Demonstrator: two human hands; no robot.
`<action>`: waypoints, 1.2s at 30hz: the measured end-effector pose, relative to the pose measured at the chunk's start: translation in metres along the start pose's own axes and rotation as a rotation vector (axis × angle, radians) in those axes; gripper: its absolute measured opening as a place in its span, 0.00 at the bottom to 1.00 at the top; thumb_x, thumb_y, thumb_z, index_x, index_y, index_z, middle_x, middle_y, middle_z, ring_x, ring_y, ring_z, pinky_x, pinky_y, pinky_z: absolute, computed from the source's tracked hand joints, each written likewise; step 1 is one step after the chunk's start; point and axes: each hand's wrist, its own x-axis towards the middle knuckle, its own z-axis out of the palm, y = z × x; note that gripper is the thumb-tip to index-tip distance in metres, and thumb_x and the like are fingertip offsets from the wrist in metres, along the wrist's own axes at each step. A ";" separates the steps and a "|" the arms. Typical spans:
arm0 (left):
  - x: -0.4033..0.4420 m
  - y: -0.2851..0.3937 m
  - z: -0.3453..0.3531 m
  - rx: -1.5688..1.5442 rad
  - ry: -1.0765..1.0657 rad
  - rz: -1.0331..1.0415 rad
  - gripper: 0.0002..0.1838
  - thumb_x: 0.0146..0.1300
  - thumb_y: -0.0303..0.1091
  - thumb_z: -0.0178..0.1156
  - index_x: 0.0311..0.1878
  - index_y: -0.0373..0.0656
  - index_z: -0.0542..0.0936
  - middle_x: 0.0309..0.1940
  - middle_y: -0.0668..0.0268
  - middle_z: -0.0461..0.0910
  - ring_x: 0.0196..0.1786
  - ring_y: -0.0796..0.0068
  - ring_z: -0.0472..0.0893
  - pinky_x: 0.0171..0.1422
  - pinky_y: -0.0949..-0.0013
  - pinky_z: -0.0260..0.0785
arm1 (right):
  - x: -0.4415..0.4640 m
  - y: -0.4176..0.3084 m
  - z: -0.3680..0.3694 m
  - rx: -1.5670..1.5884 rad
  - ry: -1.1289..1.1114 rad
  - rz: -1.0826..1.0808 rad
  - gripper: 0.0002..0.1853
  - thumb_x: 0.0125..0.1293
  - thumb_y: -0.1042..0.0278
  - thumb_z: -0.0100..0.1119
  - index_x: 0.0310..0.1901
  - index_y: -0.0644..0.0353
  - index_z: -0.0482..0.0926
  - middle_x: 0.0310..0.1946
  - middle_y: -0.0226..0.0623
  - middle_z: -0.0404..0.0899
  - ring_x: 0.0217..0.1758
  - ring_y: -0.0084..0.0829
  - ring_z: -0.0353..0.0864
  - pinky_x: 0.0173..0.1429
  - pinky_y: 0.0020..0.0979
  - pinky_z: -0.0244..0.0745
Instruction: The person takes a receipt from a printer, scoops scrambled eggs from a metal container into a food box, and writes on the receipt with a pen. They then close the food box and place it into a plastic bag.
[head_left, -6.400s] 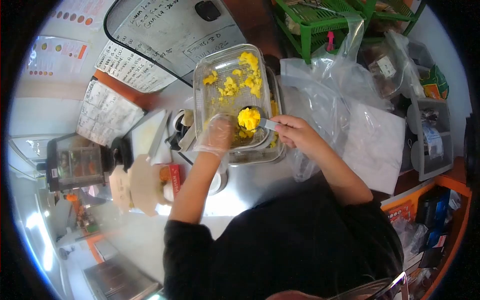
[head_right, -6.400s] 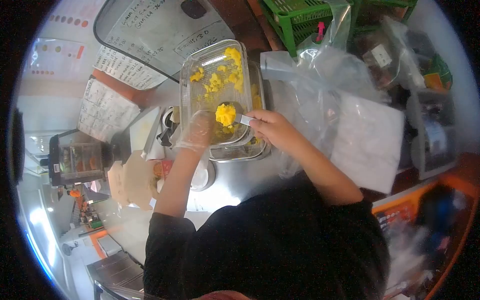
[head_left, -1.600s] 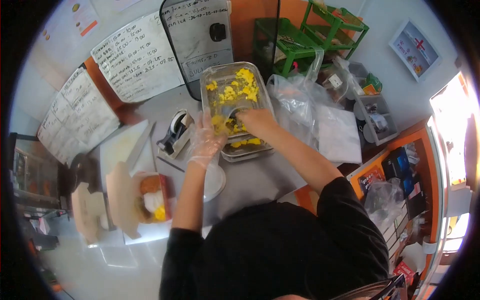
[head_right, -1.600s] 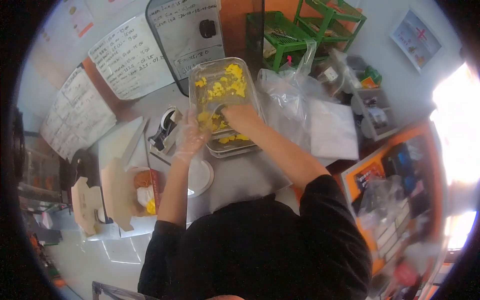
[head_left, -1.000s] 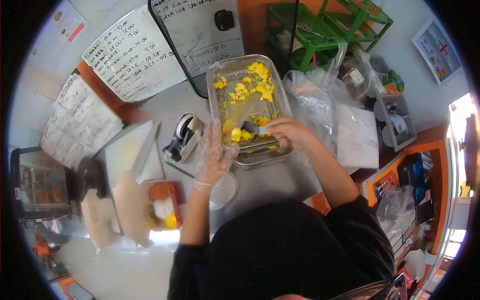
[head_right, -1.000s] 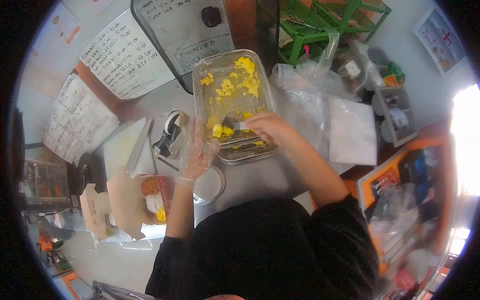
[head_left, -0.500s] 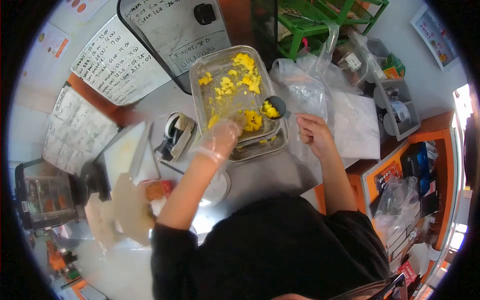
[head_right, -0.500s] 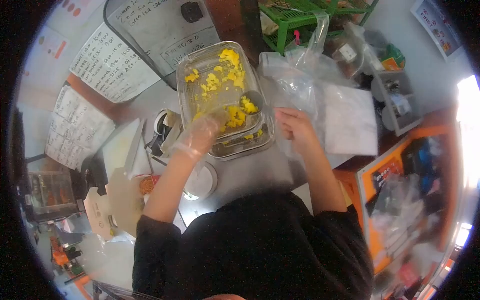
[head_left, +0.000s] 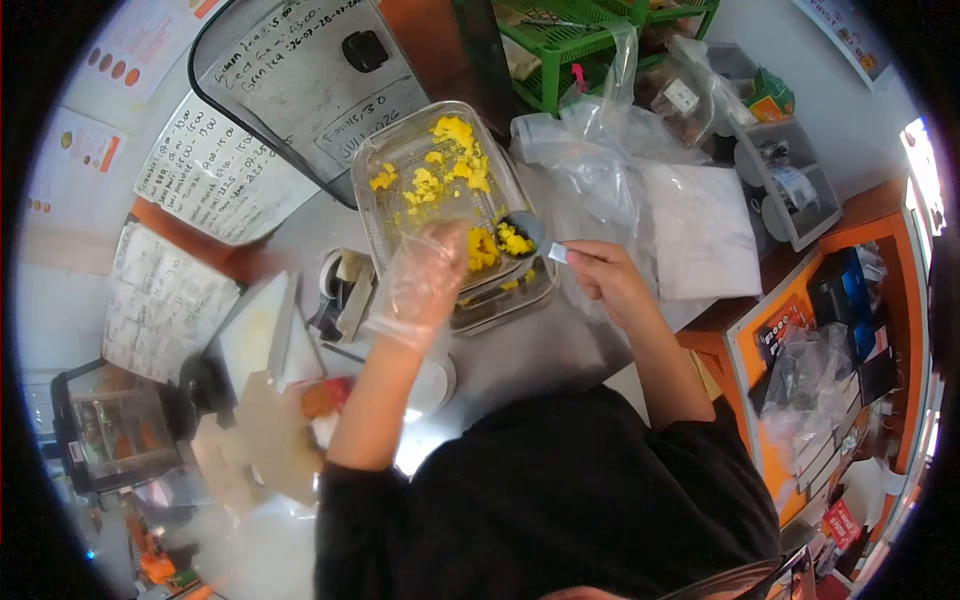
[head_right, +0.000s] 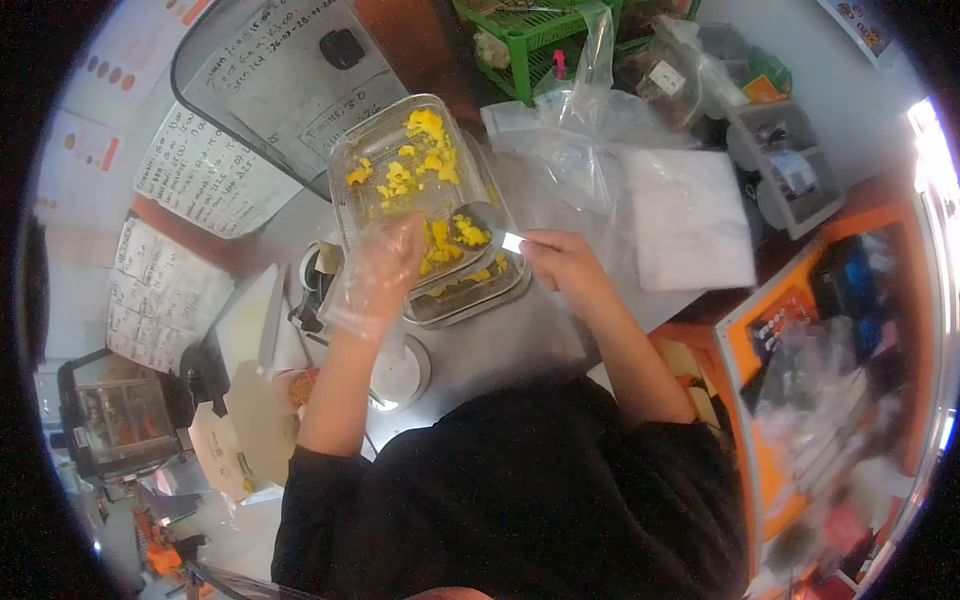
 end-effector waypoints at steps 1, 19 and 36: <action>0.010 0.014 -0.012 0.002 -0.004 -0.002 0.06 0.58 0.29 0.54 0.35 0.45 0.80 0.35 0.62 0.79 0.40 0.60 0.80 0.43 0.58 0.74 | 0.000 0.002 0.004 -0.032 0.000 0.006 0.15 0.66 0.67 0.58 0.50 0.67 0.78 0.18 0.18 0.59 0.18 0.13 0.51 0.22 0.21 0.43; 0.016 -0.004 -0.014 -0.214 -0.018 0.040 0.06 0.45 0.36 0.69 0.29 0.52 0.83 0.39 0.71 0.74 0.43 0.65 0.75 0.46 0.60 0.67 | 0.004 0.004 0.026 -0.024 -0.063 0.024 0.15 0.68 0.67 0.55 0.50 0.69 0.77 0.18 0.20 0.60 0.17 0.14 0.52 0.21 0.21 0.44; -0.026 -0.077 0.048 0.140 -0.772 0.099 0.14 0.60 0.37 0.57 0.46 0.41 0.78 0.36 0.52 0.80 0.42 0.53 0.79 0.46 0.57 0.72 | 0.009 0.008 0.004 0.194 -0.024 0.034 0.17 0.66 0.67 0.57 0.52 0.68 0.74 0.17 0.17 0.57 0.16 0.12 0.50 0.19 0.20 0.41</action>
